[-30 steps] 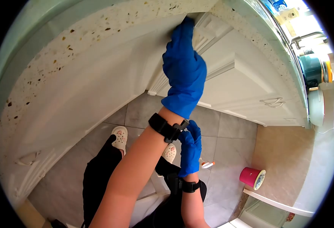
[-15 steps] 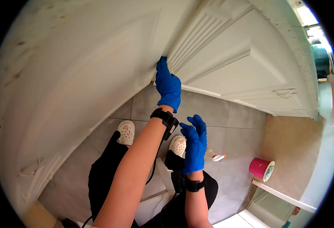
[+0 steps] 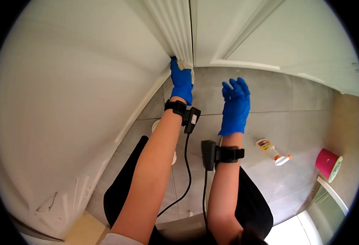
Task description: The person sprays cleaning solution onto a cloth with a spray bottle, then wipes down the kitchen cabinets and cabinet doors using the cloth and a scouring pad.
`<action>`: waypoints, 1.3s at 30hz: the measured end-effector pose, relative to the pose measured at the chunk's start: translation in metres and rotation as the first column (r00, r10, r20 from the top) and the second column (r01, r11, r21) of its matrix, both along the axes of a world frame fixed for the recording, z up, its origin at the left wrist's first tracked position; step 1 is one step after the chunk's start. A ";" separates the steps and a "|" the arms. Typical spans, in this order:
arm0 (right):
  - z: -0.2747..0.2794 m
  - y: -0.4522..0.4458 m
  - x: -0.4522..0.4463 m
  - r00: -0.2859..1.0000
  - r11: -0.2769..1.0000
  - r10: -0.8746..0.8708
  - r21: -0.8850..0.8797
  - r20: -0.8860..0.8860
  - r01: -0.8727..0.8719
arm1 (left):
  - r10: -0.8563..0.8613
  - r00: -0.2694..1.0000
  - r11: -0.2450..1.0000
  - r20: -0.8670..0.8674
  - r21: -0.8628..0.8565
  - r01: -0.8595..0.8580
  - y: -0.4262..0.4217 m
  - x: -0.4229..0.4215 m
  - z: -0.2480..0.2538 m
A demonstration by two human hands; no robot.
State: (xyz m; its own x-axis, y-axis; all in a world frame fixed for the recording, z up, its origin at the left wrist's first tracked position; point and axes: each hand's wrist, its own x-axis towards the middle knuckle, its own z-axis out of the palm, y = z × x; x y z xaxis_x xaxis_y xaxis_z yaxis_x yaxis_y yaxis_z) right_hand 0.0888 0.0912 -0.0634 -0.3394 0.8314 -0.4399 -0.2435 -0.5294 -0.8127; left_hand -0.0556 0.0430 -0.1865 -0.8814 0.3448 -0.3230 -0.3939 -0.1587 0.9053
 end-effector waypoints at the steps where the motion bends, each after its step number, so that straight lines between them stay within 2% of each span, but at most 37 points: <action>1: -0.010 0.005 0.000 0.998 0.998 -0.047 -0.032 -0.045 0.046 | 0.000 0.999 0.999 0.046 -0.047 0.002 -0.001 0.004 0.015; 2: -0.018 0.008 -0.002 0.992 0.994 -0.096 -0.063 -0.087 0.091 | 0.002 0.996 0.996 0.093 -0.092 0.007 -0.001 0.008 0.030; 4: -0.033 0.010 -0.006 0.993 0.991 -0.106 -0.084 -0.055 0.101 | 0.093 0.996 0.995 0.015 0.046 -0.094 -0.001 0.004 -0.005; 5: -0.042 0.010 -0.006 0.994 0.994 -0.092 -0.062 -0.063 0.088 | 0.031 0.997 1.000 -0.069 0.005 -0.031 -0.003 0.002 -0.022; 6: -0.051 0.007 -0.005 0.995 0.997 -0.076 -0.035 -0.071 0.073 | 0.026 0.998 1.000 -0.059 -0.017 -0.027 -0.004 0.003 -0.030; 8: -0.069 0.000 -0.004 0.990 0.989 -0.106 -0.111 -0.088 0.096 | 0.094 0.984 0.989 -0.154 -0.096 -0.110 0.001 -0.002 -0.042; 10: -0.077 -0.009 -0.007 0.983 0.977 -0.142 -0.174 -0.116 0.121 | 0.087 0.971 0.985 -0.222 -0.127 -0.117 -0.004 -0.019 -0.073; 11: -0.082 -0.012 -0.008 0.985 0.976 -0.130 -0.188 -0.113 0.108 | 0.108 0.994 0.989 -0.001 0.098 -0.107 -0.009 -0.024 -0.086; 13: -0.088 -0.017 -0.009 0.988 0.977 -0.113 -0.195 -0.109 0.090 | 0.077 0.972 0.941 0.221 0.305 -0.144 -0.013 -0.025 -0.080; 14: -0.092 -0.016 -0.008 0.988 0.975 -0.115 -0.202 -0.103 0.092 | 0.032 0.992 0.981 0.125 0.186 -0.055 -0.014 -0.022 -0.078; 16: -0.097 -0.013 -0.011 0.995 0.981 -0.076 -0.181 -0.058 0.064 | -0.037 0.999 0.998 0.035 0.056 0.035 -0.012 -0.018 -0.055; 18: -0.105 -0.012 -0.012 0.996 0.979 -0.075 -0.196 -0.056 0.063 | -0.185 0.983 0.925 -0.012 -0.341 0.170 -0.015 -0.014 -0.032; 19: -0.109 -0.011 -0.014 0.995 0.978 -0.076 -0.197 -0.060 0.063 | -0.190 0.982 0.923 -0.016 -0.343 0.174 -0.016 -0.017 -0.035; 21: -0.117 -0.014 -0.020 0.995 0.978 -0.070 -0.204 -0.078 0.053 | -0.251 0.955 0.843 -0.159 -0.522 0.134 -0.014 -0.018 -0.036; 22: -0.121 -0.017 -0.020 0.994 0.977 -0.057 -0.208 -0.095 0.037 | -0.258 0.954 0.845 -0.154 -0.514 0.146 -0.015 -0.019 -0.039; 23: -0.126 -0.019 -0.020 0.997 0.975 -0.023 -0.224 -0.079 0.004 | -0.356 0.930 0.820 -0.092 -0.507 0.263 -0.019 -0.024 -0.041; 24: -0.128 -0.021 -0.021 0.997 0.976 -0.034 -0.218 -0.074 0.017 | -0.453 0.891 0.781 -0.031 -0.496 0.380 -0.021 -0.028 -0.043; 25: -0.132 -0.023 -0.022 0.999 0.977 -0.005 -0.211 -0.042 -0.004 | -0.466 0.885 0.777 -0.027 -0.491 0.394 -0.022 -0.027 -0.038; 27: -0.143 -0.024 -0.023 0.999 0.980 0.050 -0.193 0.007 -0.048 | -0.461 0.876 0.836 0.144 -0.259 0.483 -0.021 -0.022 -0.029; 28: -0.149 -0.024 -0.021 0.999 0.981 0.037 -0.193 0.018 -0.033 | -0.473 0.868 0.830 0.153 -0.253 0.497 -0.023 -0.024 -0.046; 30: -0.165 -0.023 -0.025 0.988 0.955 0.153 -0.260 0.025 -0.141 | -0.490 0.865 0.861 0.107 -0.096 0.499 -0.025 -0.030 -0.070; 31: -0.173 -0.023 -0.029 0.972 0.937 0.233 -0.264 -0.025 -0.231 | -0.422 0.882 0.890 0.209 -0.090 0.447 -0.027 -0.027 -0.072; 32: -0.182 -0.024 -0.034 0.973 0.937 0.232 -0.265 -0.019 -0.228 | -0.422 0.880 0.890 0.215 -0.087 0.448 -0.029 -0.023 -0.074; 34: -0.187 -0.024 -0.052 0.993 0.862 0.120 -0.494 -0.023 -0.115 | -0.266 0.880 0.957 0.394 0.215 0.193 -0.024 -0.016 -0.080; 35: -0.188 -0.022 -0.059 0.992 0.829 0.068 -0.548 -0.107 -0.116 | -0.247 0.855 0.960 0.456 0.238 0.150 -0.026 -0.017 -0.082; 36: -0.195 -0.020 -0.066 0.992 0.827 0.067 -0.551 -0.104 -0.113 | -0.246 0.853 0.960 0.460 0.234 0.151 -0.026 -0.017 -0.081; 38: -0.211 -0.015 -0.080 0.878 0.811 0.102 -0.472 -0.468 -0.346 | -0.211 0.809 0.959 0.548 0.277 0.063 -0.025 -0.019 -0.077; 39: -0.214 -0.013 -0.087 0.877 0.807 0.100 -0.478 -0.470 -0.348 | -0.206 0.810 0.961 0.549 0.269 0.062 -0.025 -0.023 -0.074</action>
State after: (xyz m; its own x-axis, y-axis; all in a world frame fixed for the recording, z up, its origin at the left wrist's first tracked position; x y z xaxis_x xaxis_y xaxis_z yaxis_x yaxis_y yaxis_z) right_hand 0.0018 0.0787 -0.2773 -0.7325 0.3807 -0.5644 -0.2987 -0.9247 -0.2360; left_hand -0.0790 0.0183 -0.2607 -0.5043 0.5723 -0.6466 -0.8567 -0.2380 0.4575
